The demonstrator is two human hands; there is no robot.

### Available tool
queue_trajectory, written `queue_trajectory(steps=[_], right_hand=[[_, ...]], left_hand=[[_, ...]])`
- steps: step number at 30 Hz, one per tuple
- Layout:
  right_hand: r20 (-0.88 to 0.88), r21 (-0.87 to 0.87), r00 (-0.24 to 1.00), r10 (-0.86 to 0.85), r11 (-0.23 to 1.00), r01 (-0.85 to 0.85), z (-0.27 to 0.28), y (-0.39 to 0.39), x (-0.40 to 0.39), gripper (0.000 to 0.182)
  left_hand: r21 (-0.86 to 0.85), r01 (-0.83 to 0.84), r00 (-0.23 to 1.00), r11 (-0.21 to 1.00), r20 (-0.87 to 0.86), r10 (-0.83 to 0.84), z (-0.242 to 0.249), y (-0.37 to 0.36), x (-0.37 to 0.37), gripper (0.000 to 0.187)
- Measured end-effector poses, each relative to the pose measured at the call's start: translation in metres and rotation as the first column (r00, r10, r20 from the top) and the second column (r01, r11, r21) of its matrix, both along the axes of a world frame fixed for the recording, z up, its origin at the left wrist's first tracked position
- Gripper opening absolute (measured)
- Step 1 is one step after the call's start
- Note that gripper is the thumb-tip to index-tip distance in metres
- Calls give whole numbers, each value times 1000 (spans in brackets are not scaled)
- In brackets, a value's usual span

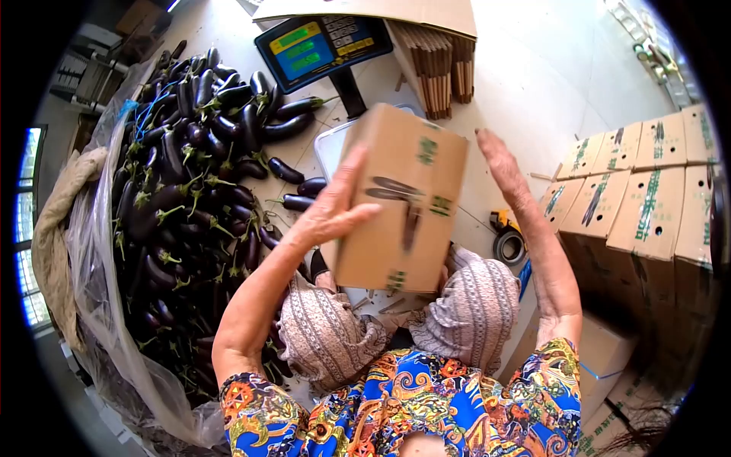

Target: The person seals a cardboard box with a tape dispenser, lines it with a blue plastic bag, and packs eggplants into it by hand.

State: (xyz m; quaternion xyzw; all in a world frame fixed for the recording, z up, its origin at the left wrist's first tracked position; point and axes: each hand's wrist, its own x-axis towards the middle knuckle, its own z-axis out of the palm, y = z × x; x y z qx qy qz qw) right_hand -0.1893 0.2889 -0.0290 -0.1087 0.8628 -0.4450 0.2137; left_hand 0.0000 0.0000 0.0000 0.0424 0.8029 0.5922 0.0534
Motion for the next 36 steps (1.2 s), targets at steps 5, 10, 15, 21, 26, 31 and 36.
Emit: queue_trajectory(steps=[5,10,15,21,26,31,36], right_hand=[[39,66,990,136,988,-138,45,-35,-9,89],[361,178,930,75,973,-148,27,4,-18,79],[392,190,916,81,967,-167,9,20,27,77],[380,124,901,207,954,-271,-2,-18,42,75],[438,-159,881,179,980,-120,-8,-32,48,71],[601,-411,786,146,900,147,-29,-24,52,77],[667,-434,729,152,875,214,-43,20,78,72]], left_hand=[[-381,274,921,883,-161,-356,-11,33,-21,82],[-362,-168,976,917,-194,102,-66,12,3,56],[32,-640,628,768,598,498,-194,-28,103,49],[479,-774,536,414,844,27,-128,-17,114,52],[336,-725,589,601,755,288,-99,-81,96,47],[-218,-650,703,728,189,685,-36,-94,23,57],[-461,-540,825,704,-126,550,-30,-54,-21,52]])
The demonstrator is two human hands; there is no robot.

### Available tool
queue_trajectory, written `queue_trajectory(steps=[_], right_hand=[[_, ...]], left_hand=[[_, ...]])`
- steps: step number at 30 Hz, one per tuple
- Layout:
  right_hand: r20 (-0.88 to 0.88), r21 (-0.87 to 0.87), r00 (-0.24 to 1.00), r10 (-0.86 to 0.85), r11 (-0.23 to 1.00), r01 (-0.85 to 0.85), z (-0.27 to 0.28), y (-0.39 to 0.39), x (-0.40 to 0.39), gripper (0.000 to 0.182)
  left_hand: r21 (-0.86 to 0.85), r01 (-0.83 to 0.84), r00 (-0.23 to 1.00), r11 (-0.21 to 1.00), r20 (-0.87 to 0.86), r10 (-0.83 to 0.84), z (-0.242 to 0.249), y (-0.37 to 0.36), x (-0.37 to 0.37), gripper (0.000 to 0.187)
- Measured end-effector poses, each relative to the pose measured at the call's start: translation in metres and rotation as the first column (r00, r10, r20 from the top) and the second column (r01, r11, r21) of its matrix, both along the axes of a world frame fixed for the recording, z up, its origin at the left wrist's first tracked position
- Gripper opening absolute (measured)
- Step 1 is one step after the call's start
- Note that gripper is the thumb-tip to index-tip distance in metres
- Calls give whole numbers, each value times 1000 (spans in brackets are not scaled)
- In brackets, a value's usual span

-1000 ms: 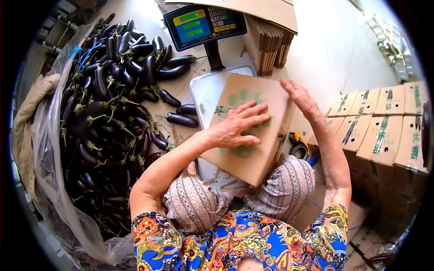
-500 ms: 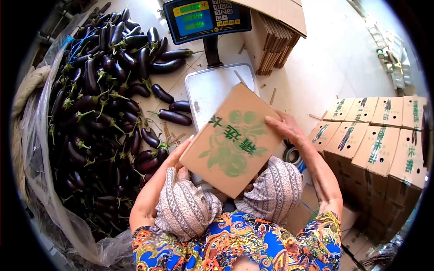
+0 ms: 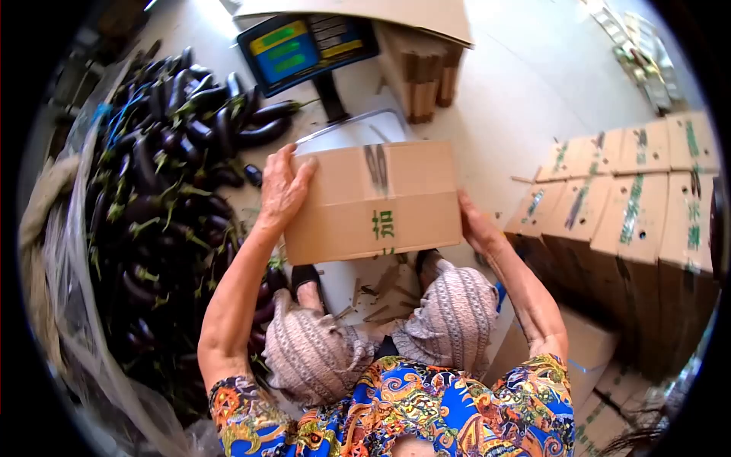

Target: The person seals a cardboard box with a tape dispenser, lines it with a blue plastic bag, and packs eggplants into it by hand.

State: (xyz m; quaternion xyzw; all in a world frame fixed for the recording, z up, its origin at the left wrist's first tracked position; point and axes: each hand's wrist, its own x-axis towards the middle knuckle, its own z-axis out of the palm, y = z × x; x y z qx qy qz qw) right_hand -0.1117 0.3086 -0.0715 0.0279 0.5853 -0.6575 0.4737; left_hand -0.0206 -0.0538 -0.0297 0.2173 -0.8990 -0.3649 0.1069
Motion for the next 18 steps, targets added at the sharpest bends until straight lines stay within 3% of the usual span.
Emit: queue_trajectory(steps=[2,5,7,8,9,11,13,15,17,18], right_hand=[[30,89,999,-35,996,32,8,17,10,75],[185,82,982,44,995,-60,-12,69,3,73],[-123,338,990,69,941,-24,-7,97,-1,64],[-395,583,880,266,812,16,-17,115,-5,61],[-435,705,861,264,695,143,-33,134,-4,61],[-543,800,688,481,546,249,-90,173,1,54],[-295,955,751,591,218,203,-112,178,15,46],[-308,949,847,434,201,243,-145,189,36,58],[-392,918,777,493,153,365,-154,191,48,54],[-350,937,812,466,151,316,-153,191,46,52]], left_hand=[[-36,91,995,995,30,-90,-5,11,-7,50],[-65,148,988,987,39,-146,0,30,-14,52],[-75,115,993,991,30,-113,-2,39,-11,54],[-12,105,994,994,36,-105,-6,35,-9,55],[-17,87,996,996,37,-87,-10,33,-8,54],[4,35,999,999,15,-35,-12,24,-9,53],[152,-57,998,987,13,55,1,28,-13,48],[129,-39,999,991,32,35,-1,27,-12,46],[100,-30,999,995,45,26,-2,27,-15,44],[81,-32,998,996,53,27,-1,28,-14,44]])
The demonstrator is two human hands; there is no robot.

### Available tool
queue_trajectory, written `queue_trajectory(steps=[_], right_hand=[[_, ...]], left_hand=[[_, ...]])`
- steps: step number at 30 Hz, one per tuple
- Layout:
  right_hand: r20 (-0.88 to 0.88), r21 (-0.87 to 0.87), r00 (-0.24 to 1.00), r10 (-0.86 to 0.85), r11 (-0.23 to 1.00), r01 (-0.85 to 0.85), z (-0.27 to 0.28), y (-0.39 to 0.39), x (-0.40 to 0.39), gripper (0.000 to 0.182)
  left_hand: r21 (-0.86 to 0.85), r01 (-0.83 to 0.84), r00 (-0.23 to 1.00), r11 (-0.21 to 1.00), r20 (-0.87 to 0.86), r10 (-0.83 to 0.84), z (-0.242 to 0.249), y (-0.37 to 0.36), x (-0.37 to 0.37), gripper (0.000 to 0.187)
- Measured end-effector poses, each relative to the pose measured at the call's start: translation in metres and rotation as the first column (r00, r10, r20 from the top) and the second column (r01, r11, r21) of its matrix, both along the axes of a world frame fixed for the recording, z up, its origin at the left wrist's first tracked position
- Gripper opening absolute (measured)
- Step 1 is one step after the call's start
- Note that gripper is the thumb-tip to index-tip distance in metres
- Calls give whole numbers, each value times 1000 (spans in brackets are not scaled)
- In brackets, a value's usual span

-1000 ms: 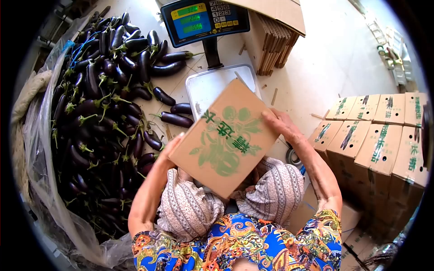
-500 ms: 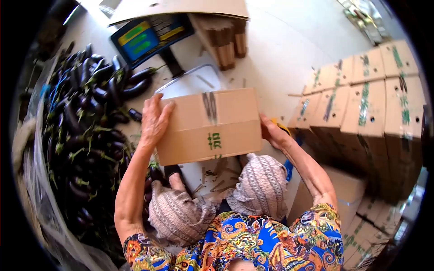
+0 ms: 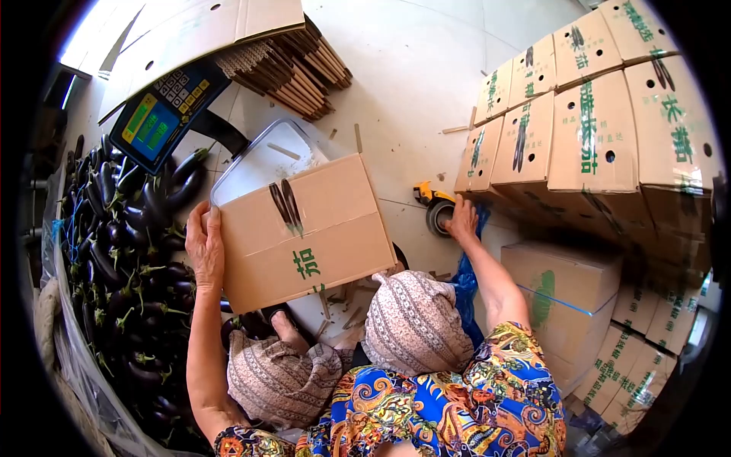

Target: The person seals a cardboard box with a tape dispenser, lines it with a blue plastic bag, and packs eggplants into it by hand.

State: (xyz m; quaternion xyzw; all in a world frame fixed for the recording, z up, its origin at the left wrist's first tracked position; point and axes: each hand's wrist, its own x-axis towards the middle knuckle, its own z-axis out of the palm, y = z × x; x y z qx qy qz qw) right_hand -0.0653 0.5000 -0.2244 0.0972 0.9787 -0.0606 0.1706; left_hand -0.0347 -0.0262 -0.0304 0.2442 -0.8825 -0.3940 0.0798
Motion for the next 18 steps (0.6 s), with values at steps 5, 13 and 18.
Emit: queue_trajectory(steps=[5,13,18], right_hand=[[38,-152,992,-117,981,121,-21,-13,6,42],[-218,-806,945,-243,592,-33,118,-81,-5,58],[135,-980,983,121,164,114,260,-98,-29,65]], left_hand=[[58,-26,991,998,-129,33,-5,2,-1,43],[-311,250,902,917,-270,-337,53,44,2,37],[249,510,847,823,-313,-430,99,95,0,26]])
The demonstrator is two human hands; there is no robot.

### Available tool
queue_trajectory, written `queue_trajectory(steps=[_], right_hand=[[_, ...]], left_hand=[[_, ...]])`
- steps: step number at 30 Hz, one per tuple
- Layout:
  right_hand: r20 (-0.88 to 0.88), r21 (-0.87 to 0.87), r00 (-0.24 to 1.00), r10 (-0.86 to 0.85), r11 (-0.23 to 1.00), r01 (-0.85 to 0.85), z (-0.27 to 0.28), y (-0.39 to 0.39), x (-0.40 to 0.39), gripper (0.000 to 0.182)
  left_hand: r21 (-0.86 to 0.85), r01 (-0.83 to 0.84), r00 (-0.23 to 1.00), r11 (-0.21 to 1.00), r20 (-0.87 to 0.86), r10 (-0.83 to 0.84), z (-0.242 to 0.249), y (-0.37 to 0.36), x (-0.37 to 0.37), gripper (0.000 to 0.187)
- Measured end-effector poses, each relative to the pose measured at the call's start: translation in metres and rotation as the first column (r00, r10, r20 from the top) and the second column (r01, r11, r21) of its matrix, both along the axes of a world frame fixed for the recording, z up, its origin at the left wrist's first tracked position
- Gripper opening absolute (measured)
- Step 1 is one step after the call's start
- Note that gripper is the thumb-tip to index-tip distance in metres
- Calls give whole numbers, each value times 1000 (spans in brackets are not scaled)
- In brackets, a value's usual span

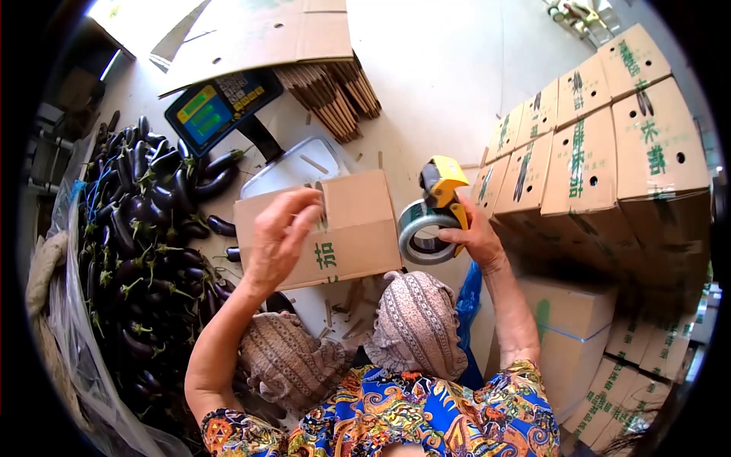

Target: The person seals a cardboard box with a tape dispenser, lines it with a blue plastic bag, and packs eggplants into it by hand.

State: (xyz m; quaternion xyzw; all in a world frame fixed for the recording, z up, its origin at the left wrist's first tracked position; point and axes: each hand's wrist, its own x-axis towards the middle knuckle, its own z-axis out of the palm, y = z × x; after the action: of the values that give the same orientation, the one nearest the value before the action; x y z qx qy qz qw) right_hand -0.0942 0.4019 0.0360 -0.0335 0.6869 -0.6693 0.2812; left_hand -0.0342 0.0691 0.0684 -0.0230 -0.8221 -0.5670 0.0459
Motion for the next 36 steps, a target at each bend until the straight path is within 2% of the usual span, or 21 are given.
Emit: queue_trajectory(steps=[1,3,5,6,7,8,9,11,13,14,18,21,22,25,26,28,29,30,33,36], right_hand=[[-18,-11,999,30,999,-30,16,-8,-5,64],[-302,216,940,158,972,-94,21,-12,-8,79],[-396,115,914,89,992,-47,33,-27,1,89],[-408,107,908,96,993,-57,41,-33,4,93],[-508,154,852,128,986,-56,47,-39,7,88],[-534,164,835,133,985,-52,46,-44,9,85],[-558,172,818,138,984,-49,44,-49,12,83],[-615,174,774,152,983,-55,47,-61,15,73],[-707,233,677,207,971,-53,48,-68,17,69],[-632,206,756,170,977,-48,45,-70,19,64],[-653,255,721,234,963,-82,46,-76,19,68],[-689,285,667,283,952,-110,51,-83,18,71],[-699,315,645,310,942,-112,52,-86,17,73],[-724,408,563,399,905,-117,62,-98,16,79],[-731,443,527,434,889,-119,72,-107,17,80],[-727,497,464,506,854,-152,81,-120,15,82],[-677,553,485,554,818,-162,82,-126,15,77],[-673,564,476,566,809,-165,82,-132,17,74],[-656,616,404,638,762,-203,89,-148,15,68],[-609,684,327,723,687,-244,87,-157,12,66]], left_hand=[[45,56,998,997,23,-57,5,4,-1,24],[126,132,978,983,142,-150,27,10,0,44],[295,77,961,952,232,-150,53,16,1,50],[261,88,957,961,246,-155,64,16,2,50],[226,103,952,969,260,-162,72,18,2,51],[269,80,966,960,218,-142,75,23,5,49],[283,61,956,957,258,-137,86,25,6,49],[253,77,952,964,268,-146,94,25,5,39],[374,114,954,920,216,-206,90,20,8,34],[432,137,954,892,187,-237,86,17,9,31],[760,-2,923,649,251,-291,68,3,16,30],[710,-11,938,704,250,-239,71,-3,19,30],[594,3,936,804,282,-212,75,-5,20,27],[644,-42,972,764,204,-119,50,-6,23,24],[612,-53,984,789,168,-63,43,-8,22,21],[294,-93,995,951,4,96,32,-12,22,19],[119,-139,984,983,-94,150,26,-15,22,18],[-70,-240,918,968,-341,203,19,-19,21,16],[-45,-302,933,952,-216,286,7,-34,32,10],[127,-355,935,926,55,351,-11,-61,49,15]])
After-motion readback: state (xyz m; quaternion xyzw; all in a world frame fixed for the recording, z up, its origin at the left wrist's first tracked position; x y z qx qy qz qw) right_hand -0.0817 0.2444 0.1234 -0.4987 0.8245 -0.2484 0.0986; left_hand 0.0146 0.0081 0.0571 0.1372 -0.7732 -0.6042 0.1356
